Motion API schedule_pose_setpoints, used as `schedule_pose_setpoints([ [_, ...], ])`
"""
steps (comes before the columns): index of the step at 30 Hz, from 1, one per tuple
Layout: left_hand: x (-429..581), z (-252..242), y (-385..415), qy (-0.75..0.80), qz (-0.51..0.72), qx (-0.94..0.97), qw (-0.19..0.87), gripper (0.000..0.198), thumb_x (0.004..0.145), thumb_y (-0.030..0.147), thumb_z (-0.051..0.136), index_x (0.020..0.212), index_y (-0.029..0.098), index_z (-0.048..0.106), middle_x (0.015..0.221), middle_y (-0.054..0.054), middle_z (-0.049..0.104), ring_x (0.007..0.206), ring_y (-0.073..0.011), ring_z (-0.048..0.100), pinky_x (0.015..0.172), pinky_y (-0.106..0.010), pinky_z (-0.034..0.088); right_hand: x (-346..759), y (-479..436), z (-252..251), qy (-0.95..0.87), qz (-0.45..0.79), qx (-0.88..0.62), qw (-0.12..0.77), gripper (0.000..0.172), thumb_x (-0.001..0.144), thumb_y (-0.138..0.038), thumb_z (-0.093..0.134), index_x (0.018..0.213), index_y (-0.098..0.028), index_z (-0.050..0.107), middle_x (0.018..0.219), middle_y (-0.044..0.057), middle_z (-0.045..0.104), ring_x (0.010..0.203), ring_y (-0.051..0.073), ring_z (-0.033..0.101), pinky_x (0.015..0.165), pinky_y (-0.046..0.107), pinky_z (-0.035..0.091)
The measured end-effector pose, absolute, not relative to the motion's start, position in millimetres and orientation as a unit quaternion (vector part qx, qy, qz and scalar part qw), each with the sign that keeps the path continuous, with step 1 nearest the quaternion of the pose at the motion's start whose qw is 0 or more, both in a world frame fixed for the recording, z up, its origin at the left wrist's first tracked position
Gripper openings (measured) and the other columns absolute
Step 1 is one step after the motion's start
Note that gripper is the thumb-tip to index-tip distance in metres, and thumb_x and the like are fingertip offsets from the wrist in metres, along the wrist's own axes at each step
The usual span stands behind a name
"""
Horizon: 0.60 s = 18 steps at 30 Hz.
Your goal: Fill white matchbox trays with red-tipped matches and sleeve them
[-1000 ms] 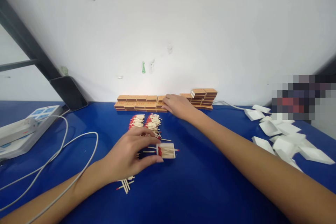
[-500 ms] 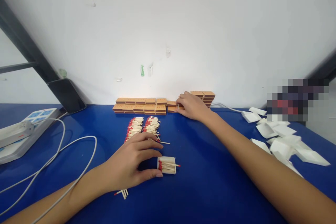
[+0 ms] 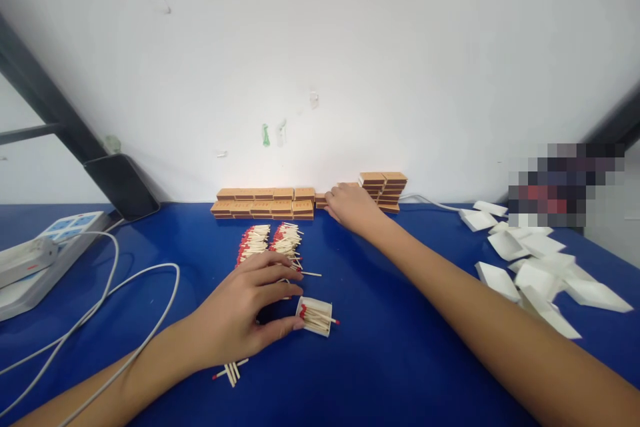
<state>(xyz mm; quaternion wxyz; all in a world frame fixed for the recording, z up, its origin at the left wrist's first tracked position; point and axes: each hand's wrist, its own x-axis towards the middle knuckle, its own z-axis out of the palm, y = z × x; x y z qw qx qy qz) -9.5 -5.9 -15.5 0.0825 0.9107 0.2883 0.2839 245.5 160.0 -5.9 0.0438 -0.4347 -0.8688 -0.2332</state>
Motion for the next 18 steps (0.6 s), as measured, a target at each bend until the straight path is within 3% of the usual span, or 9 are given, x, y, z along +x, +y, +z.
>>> schedule_pose_setpoints([
  [6, -9.0, -14.9, -6.2, 0.286, 0.28, 0.913, 0.079, 0.027, 0.098, 0.038, 0.072, 0.116, 0.018, 0.075, 0.117, -0.009, 0.076, 0.123, -0.0292, 0.062, 0.108, -0.047, 0.054, 244.3, 162.8, -11.7, -0.859, -0.23, -0.455, 0.046, 0.025, 0.101, -0.021, 0.048, 0.113, -0.009, 0.067, 0.109, 0.022, 0.074, 0.104, 0.033, 0.066, 0.077, 0.038, 0.043],
  [14, -10.3, -10.2, -4.8, 0.283, 0.307, 0.906, 0.063, 0.026, 0.1, 0.034, 0.07, 0.118, 0.016, 0.073, 0.114, -0.008, 0.077, 0.118, -0.0274, 0.065, 0.106, -0.045, 0.055, 262.0, 127.4, 18.1, -0.847, -0.201, -0.488, 0.062, 0.023, 0.101, -0.036, 0.053, 0.107, -0.017, 0.065, 0.103, 0.015, 0.077, 0.088, 0.031, 0.071, 0.065, 0.036, 0.041],
  [18, -9.7, -11.2, -5.2, 0.284, 0.31, 0.906, 0.058, 0.026, 0.1, 0.034, 0.069, 0.118, 0.016, 0.072, 0.113, -0.01, 0.077, 0.116, -0.029, 0.066, 0.104, -0.047, 0.056, 282.2, 101.6, 12.0, -0.867, -0.127, -0.471, 0.102, 0.027, 0.099, -0.041, 0.058, 0.115, -0.02, 0.066, 0.114, 0.012, 0.078, 0.101, 0.032, 0.073, 0.075, 0.039, 0.049],
])
